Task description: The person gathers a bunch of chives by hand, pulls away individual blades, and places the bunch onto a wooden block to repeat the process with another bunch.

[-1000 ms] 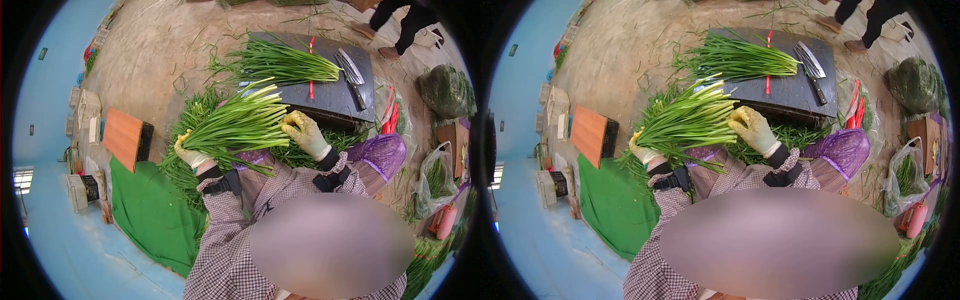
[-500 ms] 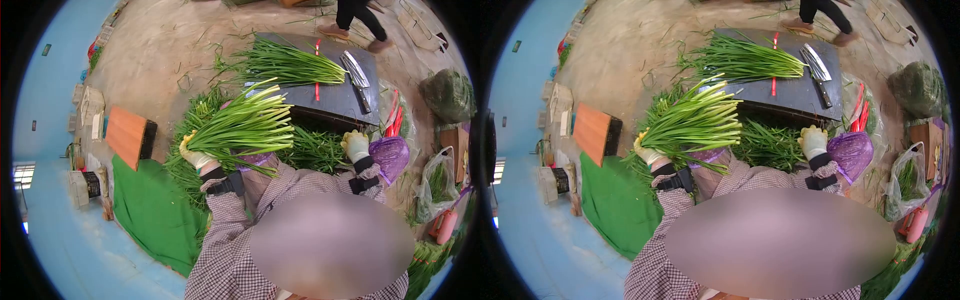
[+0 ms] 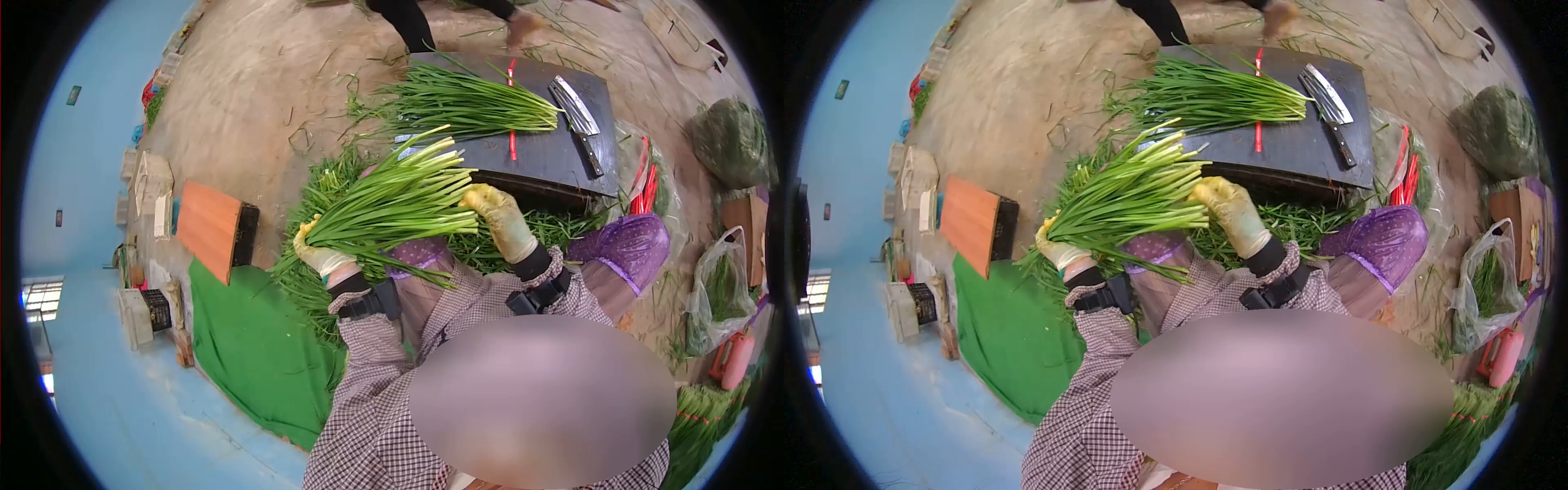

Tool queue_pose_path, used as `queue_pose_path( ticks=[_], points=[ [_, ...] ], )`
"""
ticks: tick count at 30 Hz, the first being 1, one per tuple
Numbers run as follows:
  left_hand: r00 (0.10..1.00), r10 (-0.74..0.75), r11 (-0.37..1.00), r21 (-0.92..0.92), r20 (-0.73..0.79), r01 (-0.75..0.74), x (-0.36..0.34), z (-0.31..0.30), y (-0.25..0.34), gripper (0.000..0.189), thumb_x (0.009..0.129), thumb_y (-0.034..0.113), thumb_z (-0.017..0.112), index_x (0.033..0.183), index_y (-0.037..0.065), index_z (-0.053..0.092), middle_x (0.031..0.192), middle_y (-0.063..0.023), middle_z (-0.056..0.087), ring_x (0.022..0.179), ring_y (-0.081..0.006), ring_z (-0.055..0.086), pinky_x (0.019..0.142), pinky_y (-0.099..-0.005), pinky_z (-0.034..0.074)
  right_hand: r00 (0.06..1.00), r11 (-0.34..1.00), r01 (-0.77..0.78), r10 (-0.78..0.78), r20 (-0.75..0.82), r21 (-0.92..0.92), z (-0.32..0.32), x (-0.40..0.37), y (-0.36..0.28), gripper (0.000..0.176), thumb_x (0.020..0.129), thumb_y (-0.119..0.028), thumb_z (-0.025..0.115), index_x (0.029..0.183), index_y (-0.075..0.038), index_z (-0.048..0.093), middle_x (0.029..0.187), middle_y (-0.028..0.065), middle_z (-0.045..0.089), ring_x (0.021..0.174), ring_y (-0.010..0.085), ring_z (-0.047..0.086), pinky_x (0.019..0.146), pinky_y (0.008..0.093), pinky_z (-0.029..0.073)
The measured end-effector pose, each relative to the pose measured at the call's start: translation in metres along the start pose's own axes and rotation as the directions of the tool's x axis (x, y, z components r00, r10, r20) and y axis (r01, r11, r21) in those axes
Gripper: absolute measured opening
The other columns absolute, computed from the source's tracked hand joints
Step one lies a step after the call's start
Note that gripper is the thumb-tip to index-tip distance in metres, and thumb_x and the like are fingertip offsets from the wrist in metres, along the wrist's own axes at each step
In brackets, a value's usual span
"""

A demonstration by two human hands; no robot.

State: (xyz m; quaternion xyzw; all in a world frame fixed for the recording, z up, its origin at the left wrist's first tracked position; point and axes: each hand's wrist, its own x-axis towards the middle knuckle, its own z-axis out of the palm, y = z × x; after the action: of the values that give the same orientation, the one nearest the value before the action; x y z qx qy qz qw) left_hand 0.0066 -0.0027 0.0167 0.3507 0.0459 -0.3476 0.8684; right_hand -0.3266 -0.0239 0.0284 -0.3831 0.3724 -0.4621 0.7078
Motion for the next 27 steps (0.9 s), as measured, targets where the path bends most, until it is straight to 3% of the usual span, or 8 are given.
queue_pose_path(
  ticks=[4, 6, 7, 8, 12, 16, 21, 27],
  points=[
    [0.999, -0.037, 0.999, 0.034, -0.002, 0.037, 0.007, -0.009, 0.002, 0.013, 0.083, 0.022, 0.062, 0.085, 0.009, 0.062, 0.089, -0.0105, 0.069, 0.091, -0.0273, 0.066, 0.087, -0.0456, 0.057, 0.975, 0.900, 0.224, -0.203, -0.096, 0.374, -0.047, -0.008, -0.027, 0.025, 0.104, -0.022, 0.055, 0.098, -0.001, 0.068, 0.104, 0.0062, 0.068, 0.097, 0.0179, 0.066, 0.094, 0.0326, 0.050],
    [0.997, -0.072, 0.997, 0.023, 0.019, 0.072, 0.020, -0.023, 0.002, 0.014, 0.082, 0.022, 0.062, 0.085, 0.009, 0.063, 0.089, -0.0104, 0.069, 0.090, -0.0274, 0.066, 0.087, -0.0457, 0.056, 0.968, 0.988, 0.150, -0.153, -0.201, -0.030, -0.100, -0.021, -0.026, 0.025, 0.101, -0.026, 0.058, 0.096, -0.003, 0.068, 0.107, 0.0078, 0.070, 0.101, 0.0236, 0.068, 0.099, 0.0398, 0.050],
    [0.997, -0.072, 0.996, 0.057, -0.032, 0.074, 0.015, -0.017, 0.001, 0.018, 0.085, 0.028, 0.058, 0.085, 0.011, 0.063, 0.091, -0.0075, 0.068, 0.086, -0.0283, 0.064, 0.083, -0.0441, 0.054, 0.988, 0.678, -0.091, -0.028, -0.149, -0.729, -0.132, -0.024, -0.017, 0.025, 0.100, -0.027, 0.060, 0.101, -0.003, 0.068, 0.109, 0.0098, 0.070, 0.102, 0.0265, 0.068, 0.100, 0.0406, 0.050],
    [0.996, -0.084, 0.994, 0.060, -0.038, 0.087, 0.015, -0.019, 0.001, 0.018, 0.085, 0.028, 0.058, 0.085, 0.010, 0.062, 0.091, -0.0076, 0.068, 0.086, -0.0284, 0.064, 0.083, -0.0446, 0.054, 0.976, -0.077, -0.190, 0.096, -0.197, -0.979, -0.150, -0.026, -0.008, 0.027, 0.098, -0.028, 0.062, 0.107, -0.004, 0.068, 0.112, 0.0117, 0.070, 0.102, 0.0294, 0.068, 0.101, 0.0415, 0.050],
    [0.995, -0.084, 0.992, 0.087, -0.052, 0.088, 0.019, -0.021, -0.004, 0.025, 0.089, 0.033, 0.054, 0.088, 0.010, 0.062, 0.092, -0.0090, 0.067, 0.087, -0.0293, 0.063, 0.083, -0.0468, 0.053, 0.936, 0.354, 0.340, -0.221, 0.276, -0.871, -0.075, -0.045, -0.022, 0.037, 0.092, -0.027, 0.070, 0.120, -0.003, 0.065, 0.112, 0.0128, 0.070, 0.103, 0.0302, 0.068, 0.096, 0.0355, 0.052],
    [0.995, -0.102, 0.984, 0.143, -0.013, 0.103, 0.027, -0.025, -0.002, 0.029, 0.090, 0.038, 0.053, 0.092, 0.010, 0.062, 0.096, -0.0108, 0.067, 0.089, -0.0307, 0.063, 0.085, -0.0476, 0.053, 0.966, 0.963, 0.102, -0.035, 0.256, -0.251, -0.006, -0.020, -0.003, 0.034, 0.092, -0.011, 0.073, 0.122, -0.001, 0.062, 0.115, 0.0071, 0.069, 0.106, 0.0166, 0.065, 0.097, 0.0320, 0.051],
    [0.997, -0.077, 0.978, 0.192, -0.010, 0.077, 0.025, -0.021, 0.000, 0.031, 0.090, 0.039, 0.053, 0.094, 0.010, 0.061, 0.100, -0.0123, 0.067, 0.092, -0.0314, 0.063, 0.087, -0.0483, 0.053, 0.987, 0.989, 0.142, -0.145, 0.068, 0.041, 0.014, 0.000, 0.017, 0.031, 0.094, -0.001, 0.067, 0.124, 0.002, 0.060, 0.116, 0.0047, 0.069, 0.105, 0.0122, 0.063, 0.097, 0.0283, 0.050],
    [0.997, -0.057, 0.972, 0.228, -0.044, 0.065, 0.014, -0.015, -0.001, 0.028, 0.090, 0.037, 0.054, 0.093, 0.010, 0.061, 0.100, -0.0119, 0.067, 0.092, -0.0309, 0.064, 0.087, -0.0489, 0.053, 0.981, 0.985, -0.144, 0.129, 0.142, 0.100, 0.015, -0.012, -0.006, 0.028, 0.095, -0.005, 0.065, 0.122, 0.002, 0.063, 0.116, 0.0048, 0.069, 0.108, 0.0129, 0.062, 0.098, 0.0280, 0.049]
  ],
)
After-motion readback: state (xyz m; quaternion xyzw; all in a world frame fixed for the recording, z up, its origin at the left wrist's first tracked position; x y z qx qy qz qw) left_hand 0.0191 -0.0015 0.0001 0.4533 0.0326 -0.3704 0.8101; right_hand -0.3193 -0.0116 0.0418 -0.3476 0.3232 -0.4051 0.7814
